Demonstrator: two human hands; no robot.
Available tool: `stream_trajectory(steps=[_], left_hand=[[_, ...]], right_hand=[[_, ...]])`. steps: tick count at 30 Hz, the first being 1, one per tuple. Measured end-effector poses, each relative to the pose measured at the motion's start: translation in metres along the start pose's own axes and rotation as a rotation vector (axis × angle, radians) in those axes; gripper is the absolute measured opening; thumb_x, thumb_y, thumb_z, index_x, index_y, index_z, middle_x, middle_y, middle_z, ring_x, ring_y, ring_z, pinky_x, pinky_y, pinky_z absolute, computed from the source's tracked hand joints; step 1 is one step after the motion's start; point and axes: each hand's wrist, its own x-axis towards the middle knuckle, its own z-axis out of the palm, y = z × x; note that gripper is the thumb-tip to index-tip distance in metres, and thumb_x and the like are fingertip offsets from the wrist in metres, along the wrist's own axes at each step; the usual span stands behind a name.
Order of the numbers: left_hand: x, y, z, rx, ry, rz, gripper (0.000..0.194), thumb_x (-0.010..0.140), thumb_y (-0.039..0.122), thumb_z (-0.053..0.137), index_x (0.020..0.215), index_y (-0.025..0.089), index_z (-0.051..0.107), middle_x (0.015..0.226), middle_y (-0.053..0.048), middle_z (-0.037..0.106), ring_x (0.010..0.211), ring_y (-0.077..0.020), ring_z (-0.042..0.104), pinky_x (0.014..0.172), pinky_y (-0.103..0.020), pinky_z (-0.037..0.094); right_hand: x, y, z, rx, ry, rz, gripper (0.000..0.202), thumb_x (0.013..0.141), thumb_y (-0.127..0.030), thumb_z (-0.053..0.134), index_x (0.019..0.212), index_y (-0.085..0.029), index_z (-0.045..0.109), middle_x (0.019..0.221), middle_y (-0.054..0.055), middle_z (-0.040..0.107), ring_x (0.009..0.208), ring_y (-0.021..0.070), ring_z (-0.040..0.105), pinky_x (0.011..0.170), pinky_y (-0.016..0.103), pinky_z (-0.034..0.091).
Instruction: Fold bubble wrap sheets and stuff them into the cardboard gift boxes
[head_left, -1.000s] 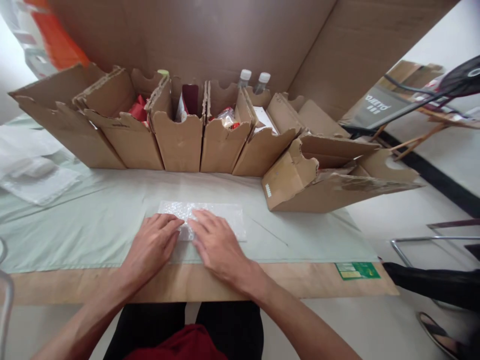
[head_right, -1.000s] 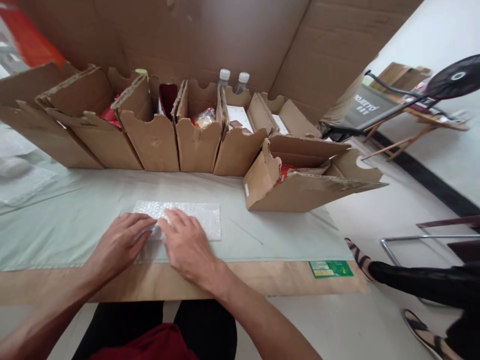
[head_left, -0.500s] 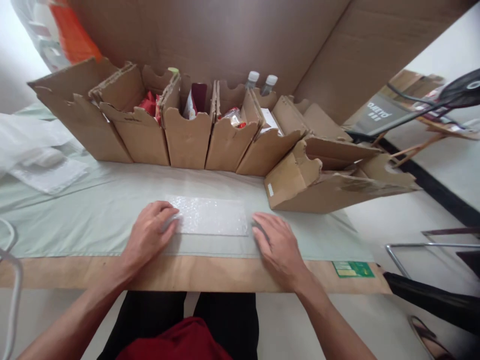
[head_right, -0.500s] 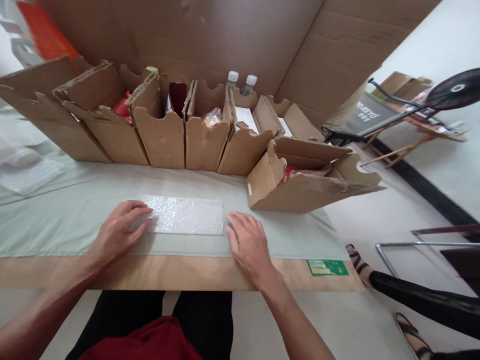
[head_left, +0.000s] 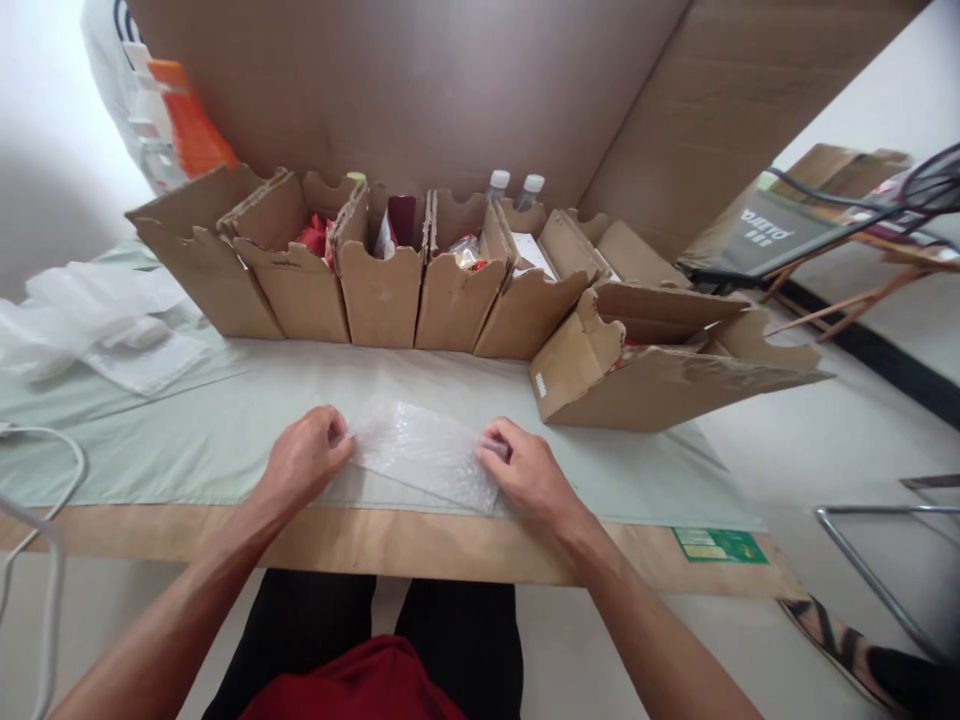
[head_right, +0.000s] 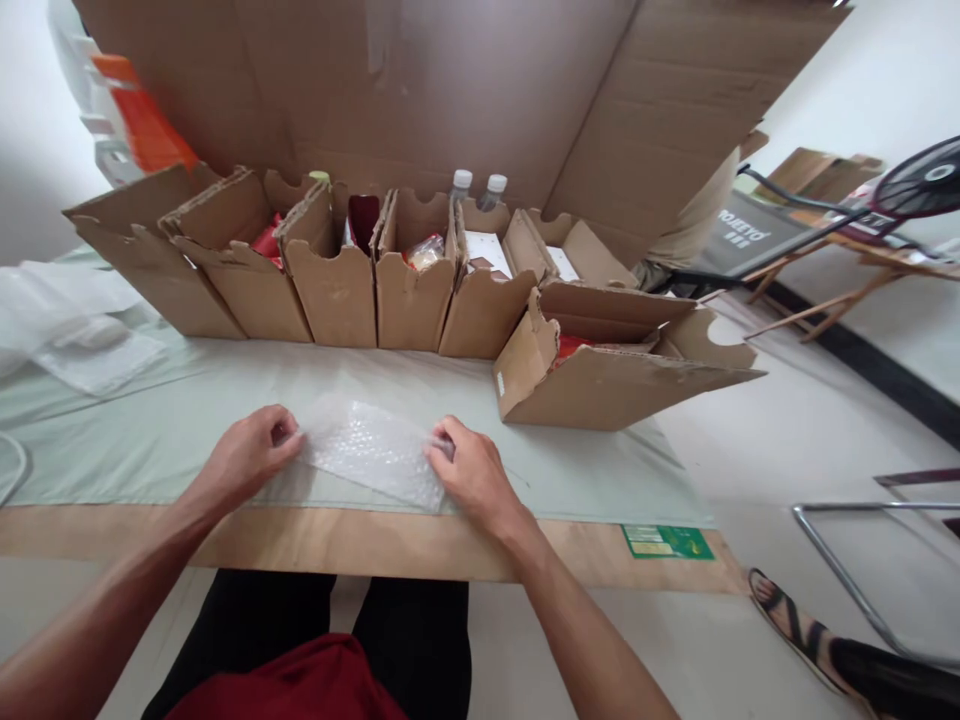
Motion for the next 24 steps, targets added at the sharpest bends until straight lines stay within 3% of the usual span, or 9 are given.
stream_trajectory(steps=[5,7,10,12,15,17,18,20,24], left_hand=[[0.034,0.021,-0.009,-0.127,0.067,0.116,0.038,0.088,0.026,0.055,0.126,0.020,0.057,0.087,-0.001,0.072,0.078,-0.0197,0.069,0.076,-0.033,0.052],[0.055,0.036,-0.001,-0.141,0.095,0.189,0.051,0.088,0.023,0.057,0.138,0.018,0.052,0.101,-0.007,0.074,0.092,-0.0241,0.070,0.087,-0.039,0.053],[0.065,0.051,0.012,-0.155,0.086,0.298,0.062,0.084,0.023,0.063,0.144,0.013,0.049,0.129,-0.017,0.067,0.120,-0.0331,0.062,0.104,-0.052,0.048],[0.047,0.048,0.015,-0.181,0.047,0.387,0.059,0.084,0.023,0.062,0.141,0.016,0.052,0.137,-0.017,0.064,0.128,-0.0328,0.059,0.109,-0.052,0.047],[-0.009,0.028,0.013,-0.262,-0.083,0.595,0.047,0.092,0.028,0.057,0.139,0.026,0.056,0.138,-0.010,0.064,0.129,-0.0276,0.060,0.108,-0.047,0.051],[-0.046,0.013,0.015,-0.249,-0.134,0.691,0.057,0.091,0.038,0.063,0.146,0.031,0.050,0.150,-0.010,0.056,0.137,-0.0314,0.053,0.110,-0.051,0.049],[-0.061,0.009,0.018,-0.220,-0.121,0.714,0.064,0.089,0.040,0.068,0.148,0.030,0.048,0.151,-0.012,0.053,0.138,-0.0338,0.051,0.109,-0.053,0.050],[-0.079,0.008,0.027,-0.185,-0.004,0.707,0.059,0.090,0.031,0.068,0.146,0.026,0.051,0.144,-0.015,0.058,0.132,-0.0331,0.056,0.103,-0.051,0.053],[-0.075,0.019,0.047,-0.279,0.164,0.638,0.028,0.097,0.011,0.052,0.120,0.022,0.065,0.099,-0.006,0.074,0.092,-0.0199,0.069,0.083,-0.035,0.056]], right_hand=[[-0.054,-0.021,0.016,0.424,-0.059,0.055,0.062,0.091,-0.029,0.057,0.152,-0.024,0.047,0.069,-0.007,0.054,0.061,0.0131,0.049,0.064,0.025,0.043],[-0.063,-0.028,0.028,0.489,-0.121,0.082,0.063,0.092,-0.029,0.055,0.154,-0.026,0.047,0.070,-0.006,0.054,0.060,0.0130,0.046,0.063,0.026,0.042],[-0.064,-0.034,0.041,0.556,-0.158,0.121,0.046,0.094,-0.033,0.056,0.138,-0.025,0.066,0.082,-0.001,0.065,0.067,0.0142,0.051,0.070,0.029,0.045],[-0.062,-0.035,0.042,0.614,-0.176,0.153,0.040,0.095,-0.038,0.059,0.130,-0.023,0.071,0.088,0.002,0.068,0.071,0.0155,0.054,0.072,0.030,0.046],[-0.060,-0.032,0.039,0.737,-0.219,0.217,0.045,0.096,-0.048,0.059,0.131,-0.022,0.069,0.080,0.001,0.063,0.066,0.0145,0.052,0.064,0.029,0.046],[-0.059,-0.029,0.038,0.836,-0.227,0.258,0.049,0.096,-0.054,0.058,0.131,-0.021,0.068,0.077,0.000,0.060,0.062,0.0128,0.050,0.061,0.028,0.045],[-0.059,-0.028,0.038,0.877,-0.225,0.271,0.051,0.096,-0.057,0.056,0.131,-0.021,0.068,0.076,-0.001,0.059,0.060,0.0121,0.050,0.060,0.028,0.045],[-0.058,-0.025,0.041,0.923,-0.211,0.266,0.054,0.097,-0.062,0.053,0.128,-0.020,0.068,0.075,-0.001,0.060,0.059,0.0114,0.051,0.062,0.028,0.045],[-0.059,-0.021,0.046,0.983,-0.223,0.204,0.057,0.100,-0.065,0.048,0.130,-0.020,0.065,0.087,0.005,0.075,0.063,0.0126,0.057,0.068,0.030,0.047]])
